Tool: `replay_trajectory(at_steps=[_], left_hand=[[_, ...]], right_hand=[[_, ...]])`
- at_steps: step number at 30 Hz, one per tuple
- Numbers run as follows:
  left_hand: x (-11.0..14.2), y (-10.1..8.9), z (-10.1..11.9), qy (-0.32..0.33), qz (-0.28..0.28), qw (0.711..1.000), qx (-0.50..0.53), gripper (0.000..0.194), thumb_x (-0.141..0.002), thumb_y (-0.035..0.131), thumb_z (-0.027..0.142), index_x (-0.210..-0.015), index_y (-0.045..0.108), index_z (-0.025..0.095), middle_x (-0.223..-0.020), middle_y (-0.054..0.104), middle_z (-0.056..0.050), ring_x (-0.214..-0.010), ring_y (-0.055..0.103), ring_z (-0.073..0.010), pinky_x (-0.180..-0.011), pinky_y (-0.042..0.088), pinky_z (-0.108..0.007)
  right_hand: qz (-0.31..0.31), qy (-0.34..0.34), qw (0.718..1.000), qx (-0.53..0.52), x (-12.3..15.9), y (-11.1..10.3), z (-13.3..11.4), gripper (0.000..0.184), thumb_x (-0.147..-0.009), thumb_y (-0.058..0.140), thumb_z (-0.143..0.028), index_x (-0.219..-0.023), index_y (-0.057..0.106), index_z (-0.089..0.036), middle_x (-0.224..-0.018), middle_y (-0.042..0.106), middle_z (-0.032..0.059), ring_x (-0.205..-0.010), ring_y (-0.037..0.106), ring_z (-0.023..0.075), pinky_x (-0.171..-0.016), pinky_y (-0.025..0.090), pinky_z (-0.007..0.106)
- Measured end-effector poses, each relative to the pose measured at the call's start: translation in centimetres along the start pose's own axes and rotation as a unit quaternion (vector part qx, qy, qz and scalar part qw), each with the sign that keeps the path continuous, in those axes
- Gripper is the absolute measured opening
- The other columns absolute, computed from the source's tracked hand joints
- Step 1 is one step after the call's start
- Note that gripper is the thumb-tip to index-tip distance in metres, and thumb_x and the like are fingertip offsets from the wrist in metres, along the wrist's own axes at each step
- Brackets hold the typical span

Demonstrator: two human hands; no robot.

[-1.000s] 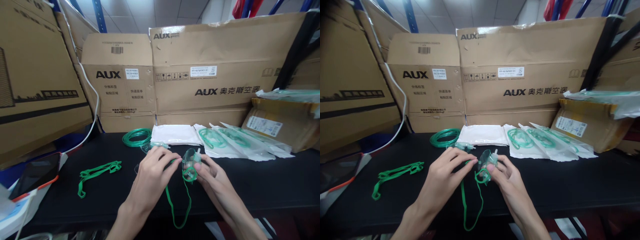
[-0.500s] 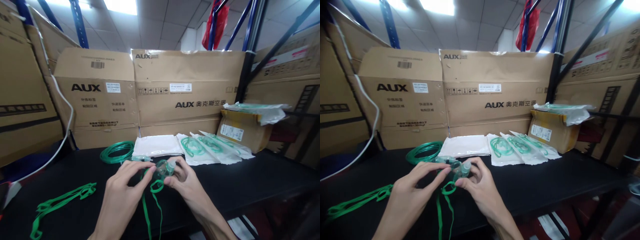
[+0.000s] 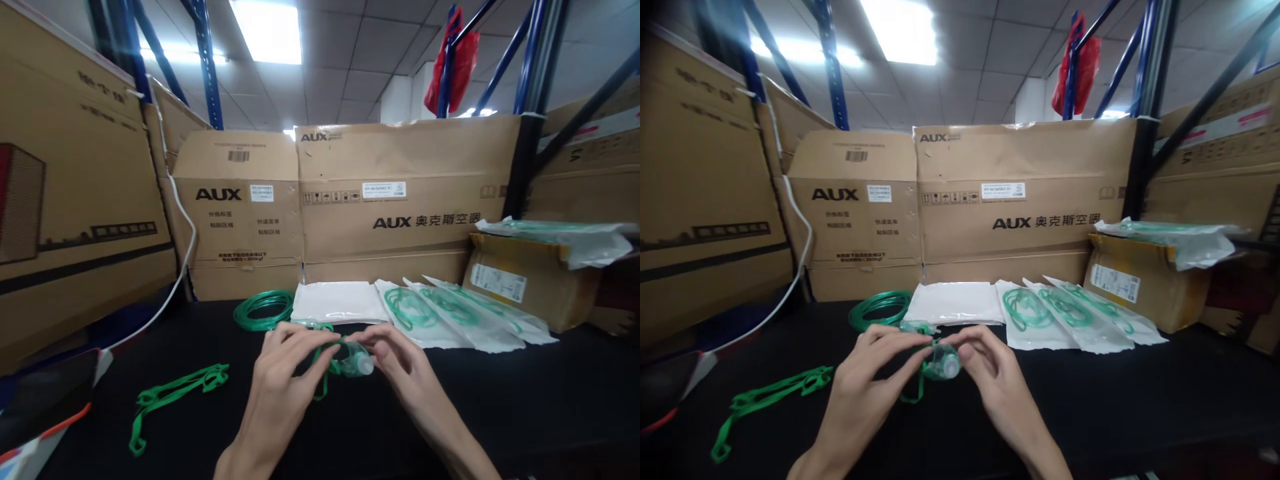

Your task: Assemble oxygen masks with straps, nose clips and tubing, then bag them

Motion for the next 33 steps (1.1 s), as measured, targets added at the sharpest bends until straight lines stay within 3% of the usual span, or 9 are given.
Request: replay_trajectory(at_steps=[5, 12, 18, 27, 29, 33], left_hand=[[0.9, 1.5, -0.1, 0.009, -0.046, 0.999, -0.008, 0.02, -0.089, 0.071, 0.016, -0.107, 0.071, 0.026, -0.095, 0.077, 0.001, -0.087, 0.06, -0.0205, -0.081, 0.046, -0.035], [1.2, 1.8, 0.1, 0.021, -0.084, 0.996, -0.03, 0.019, -0.091, 0.068, 0.016, -0.106, 0.071, 0.027, -0.097, 0.077, 0.002, -0.089, 0.06, -0.0203, -0.083, 0.043, -0.035], [0.9, 1.9, 0.4, 0.033, -0.114, 0.993, -0.029, 0.02, -0.092, 0.067, 0.014, -0.107, 0.07, 0.026, -0.096, 0.077, 0.003, -0.088, 0.059, -0.0201, -0.08, 0.038, -0.034], [0.9, 2.9, -0.1, -0.014, -0.206, 0.978, -0.03, 0.006, -0.092, 0.069, 0.025, -0.098, 0.068, 0.025, -0.095, 0.073, 0.005, -0.09, 0.056, -0.0194, -0.081, 0.031, -0.035], [1.1, 2.9, -0.2, -0.014, -0.208, 0.978, -0.026, 0.003, -0.095, 0.066, 0.025, -0.097, 0.068, 0.025, -0.094, 0.073, 0.005, -0.088, 0.056, -0.0189, -0.081, 0.031, -0.035], [1.2, 2.7, -0.2, 0.028, -0.191, 0.979, -0.062, 0.015, -0.1, 0.056, 0.019, -0.095, 0.07, 0.023, -0.093, 0.072, 0.002, -0.085, 0.054, -0.0196, -0.076, 0.03, -0.035]], right_hand=[[0.079, 0.042, 0.996, 0.025, 0.7, -0.6, 2.2, 0.023, -0.091, 0.065, -0.047, -0.094, 0.068, -0.024, -0.098, 0.075, 0.0046, -0.096, 0.069, 0.0215, -0.086, 0.054, 0.03], [0.072, 0.065, 0.994, 0.04, 0.9, -0.6, 2.3, 0.021, -0.088, 0.07, -0.041, -0.094, 0.076, -0.022, -0.1, 0.076, 0.0053, -0.098, 0.069, 0.0229, -0.089, 0.054, 0.031], [0.064, 0.03, 0.997, 0.034, 0.9, -0.6, 2.5, 0.013, -0.088, 0.07, -0.035, -0.084, 0.072, -0.023, -0.103, 0.073, 0.0049, -0.105, 0.066, 0.0228, -0.092, 0.052, 0.031], [0.071, -0.043, 0.97, 0.229, 1.9, -2.6, 2.6, 0.01, -0.095, 0.062, -0.03, -0.089, 0.068, -0.027, -0.117, 0.067, 0.0039, -0.114, 0.063, 0.0222, -0.096, 0.051, 0.033], [0.062, -0.051, 0.964, 0.252, 2.0, -2.7, 2.9, 0.009, -0.095, 0.061, -0.03, -0.09, 0.068, -0.028, -0.118, 0.067, 0.0033, -0.114, 0.063, 0.0219, -0.096, 0.051, 0.034], [0.057, -0.052, 0.96, 0.268, 2.0, -2.9, 3.2, 0.009, -0.097, 0.059, -0.029, -0.091, 0.066, -0.028, -0.118, 0.067, 0.0027, -0.115, 0.063, 0.0211, -0.096, 0.051, 0.034]])
Point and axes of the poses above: each hand's wrist, its own x-axis away from the middle knuckle, its own y-axis out of the palm, z = x × y, the point moved 3 cm from there along -x, towards the middle knuckle
